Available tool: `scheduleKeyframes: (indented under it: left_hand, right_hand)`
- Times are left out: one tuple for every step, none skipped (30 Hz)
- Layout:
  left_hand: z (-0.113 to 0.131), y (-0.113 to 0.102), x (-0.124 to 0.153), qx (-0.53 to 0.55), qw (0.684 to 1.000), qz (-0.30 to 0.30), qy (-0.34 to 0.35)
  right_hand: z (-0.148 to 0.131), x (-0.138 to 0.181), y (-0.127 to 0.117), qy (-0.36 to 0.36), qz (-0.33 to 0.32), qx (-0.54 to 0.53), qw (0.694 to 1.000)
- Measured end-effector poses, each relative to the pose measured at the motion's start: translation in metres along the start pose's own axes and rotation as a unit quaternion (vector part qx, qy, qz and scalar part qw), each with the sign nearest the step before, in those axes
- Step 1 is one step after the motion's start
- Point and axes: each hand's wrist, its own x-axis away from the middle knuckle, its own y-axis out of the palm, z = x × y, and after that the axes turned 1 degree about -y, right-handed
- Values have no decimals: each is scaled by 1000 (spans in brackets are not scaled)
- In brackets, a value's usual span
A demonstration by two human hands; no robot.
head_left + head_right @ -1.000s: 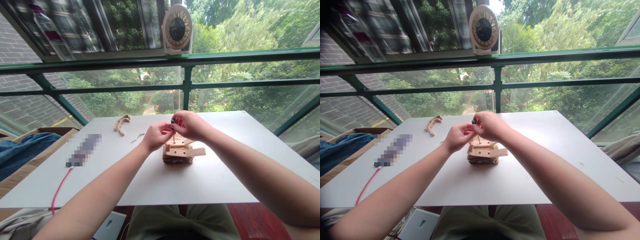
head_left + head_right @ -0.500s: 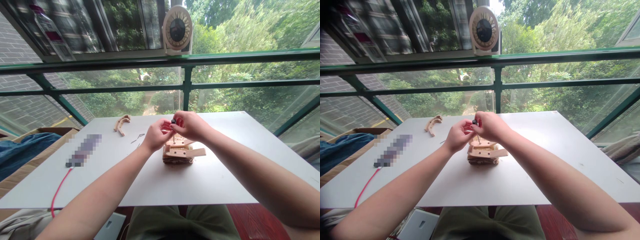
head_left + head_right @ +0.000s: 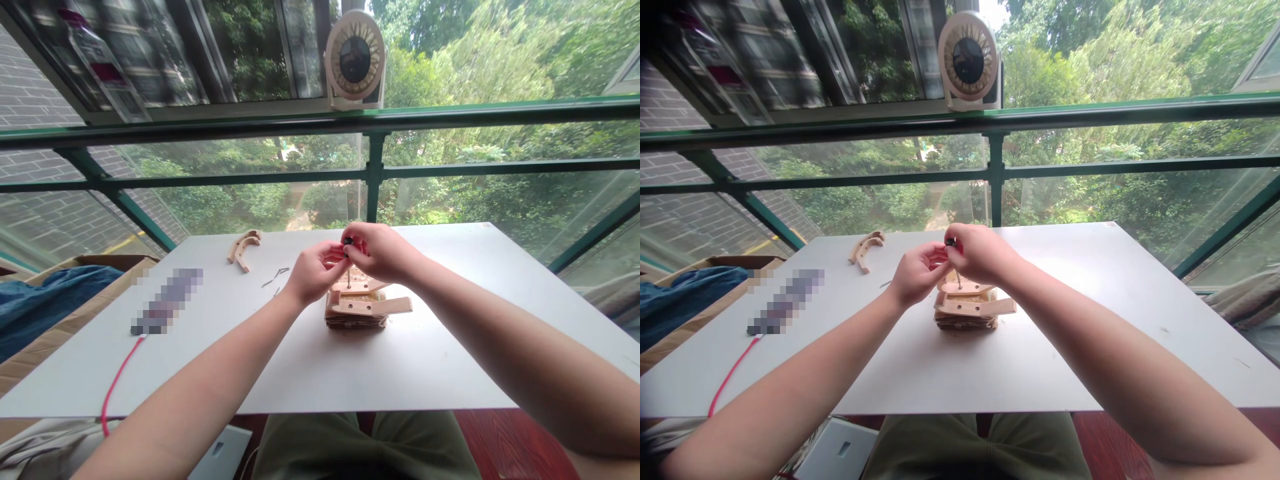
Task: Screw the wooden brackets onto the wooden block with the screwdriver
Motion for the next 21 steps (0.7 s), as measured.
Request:
scheduleKeyframes:
  left_hand:
    - [0, 0, 0, -8, 1000, -5, 1]
    - [1, -1, 0, -20, 1000, -9, 5]
    - [1, -2, 0, -33, 999, -13, 10]
    - [0, -2, -1, -47, 999, -14, 15]
    - [0, -2, -1, -59, 998, -13, 20]
    - [-1, -3, -1, -68, 997, -11, 24]
    - [-2, -3, -1, -73, 997, -7, 26]
    - [-2, -3, -1, -76, 997, -3, 26]
    - [-3, -3, -1, -74, 997, 1, 25]
    - [-4, -2, -1, -70, 997, 5, 23]
    - [-4, -2, -1, -65, 998, 11, 22]
    - [-4, -2, 0, -59, 998, 18, 20]
    - [-4, -1, 0, -55, 998, 24, 20]
    - [-4, -1, 0, -52, 998, 28, 21]
    - [-3, -1, 1, -50, 998, 30, 22]
    - [-3, 0, 1, -49, 998, 30, 24]
    - [-3, 0, 1, -46, 998, 30, 25]
    - [-3, 0, 1, -42, 998, 29, 25]
    - [-3, 1, 1, -36, 999, 29, 24]
    - [-4, 1, 1, -29, 999, 29, 23]
    - [-4, 1, 1, -22, 999, 30, 21]
  right_hand:
    - [0, 0, 0, 2, 1, 5, 1000]
    - [1, 0, 1, 4, 2, 10, 1000]
    - [1, 0, 1, 6, 2, 14, 1000]
    - [1, 0, 2, 6, 2, 17, 1000]
    - [1, 0, 2, 6, 3, 19, 1000]
    - [1, 0, 3, 5, 4, 19, 1000]
    - [1, 0, 4, 4, 5, 18, 1000]
    - [1, 0, 4, 4, 7, 16, 1000]
    - [1, 0, 5, 4, 8, 14, 1000]
    - [1, 0, 5, 6, 8, 11, 1000]
    - [1, 0, 5, 8, 8, 9, 1000]
    - [1, 0, 5, 10, 7, 8, 1000]
    - [1, 0, 5, 11, 5, 8, 1000]
    - [1, 0, 5, 11, 4, 11, 1000]
    - [1, 1, 4, 10, 2, 14, 1000]
    - [1, 1, 4, 8, 0, 16, 1000]
    - [1, 1, 3, 4, -4, 17, 1000]
    - [1, 1, 3, 0, -8, 16, 1000]
    - [1, 2, 2, -6, -14, 13, 1000]
    - [1, 2, 2, -11, -20, 11, 1000]
    - [2, 2, 2, -16, -25, 9, 1000]
